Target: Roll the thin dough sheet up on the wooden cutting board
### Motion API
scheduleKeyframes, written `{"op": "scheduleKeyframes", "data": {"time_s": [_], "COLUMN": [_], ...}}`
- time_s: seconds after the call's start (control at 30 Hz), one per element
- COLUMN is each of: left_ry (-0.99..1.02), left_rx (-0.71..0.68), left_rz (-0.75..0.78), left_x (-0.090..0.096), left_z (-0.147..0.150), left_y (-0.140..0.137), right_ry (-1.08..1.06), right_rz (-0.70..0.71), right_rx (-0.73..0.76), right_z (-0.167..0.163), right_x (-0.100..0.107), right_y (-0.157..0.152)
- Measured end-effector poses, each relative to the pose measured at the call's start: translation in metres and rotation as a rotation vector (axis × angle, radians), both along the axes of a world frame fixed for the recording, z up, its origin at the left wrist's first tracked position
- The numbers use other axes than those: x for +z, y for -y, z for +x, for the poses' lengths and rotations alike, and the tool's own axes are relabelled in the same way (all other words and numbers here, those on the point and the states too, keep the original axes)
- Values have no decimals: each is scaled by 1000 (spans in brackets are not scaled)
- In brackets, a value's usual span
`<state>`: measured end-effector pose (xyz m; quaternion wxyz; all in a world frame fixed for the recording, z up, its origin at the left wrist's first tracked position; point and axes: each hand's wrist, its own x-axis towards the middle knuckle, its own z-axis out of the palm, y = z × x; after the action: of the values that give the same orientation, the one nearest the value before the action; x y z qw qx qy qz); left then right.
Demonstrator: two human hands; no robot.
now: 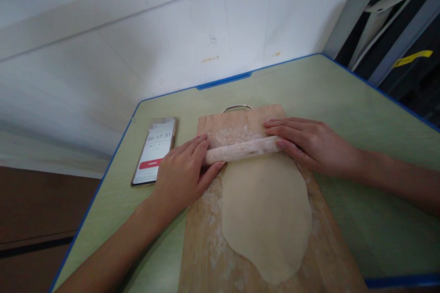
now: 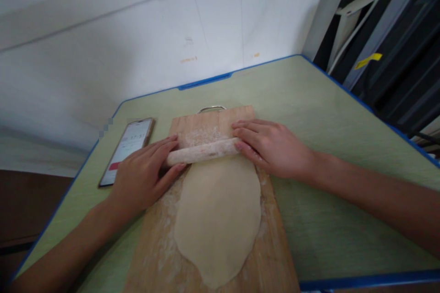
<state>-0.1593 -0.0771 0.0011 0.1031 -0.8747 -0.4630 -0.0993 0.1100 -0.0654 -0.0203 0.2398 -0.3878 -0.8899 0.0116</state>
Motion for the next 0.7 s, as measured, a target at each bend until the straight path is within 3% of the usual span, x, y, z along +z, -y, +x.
{"op": "scheduleKeyframes", "data": {"time_s": [0.7], "left_ry": [19], "left_rx": [-67], "left_rz": [71], "left_x": [-1], "left_z": [-3], "left_y": [-3], "right_ry": [-35], "right_rz": [15], "right_rx": [38], "right_z": [1], "right_x": [-2], "right_y": [0]}}
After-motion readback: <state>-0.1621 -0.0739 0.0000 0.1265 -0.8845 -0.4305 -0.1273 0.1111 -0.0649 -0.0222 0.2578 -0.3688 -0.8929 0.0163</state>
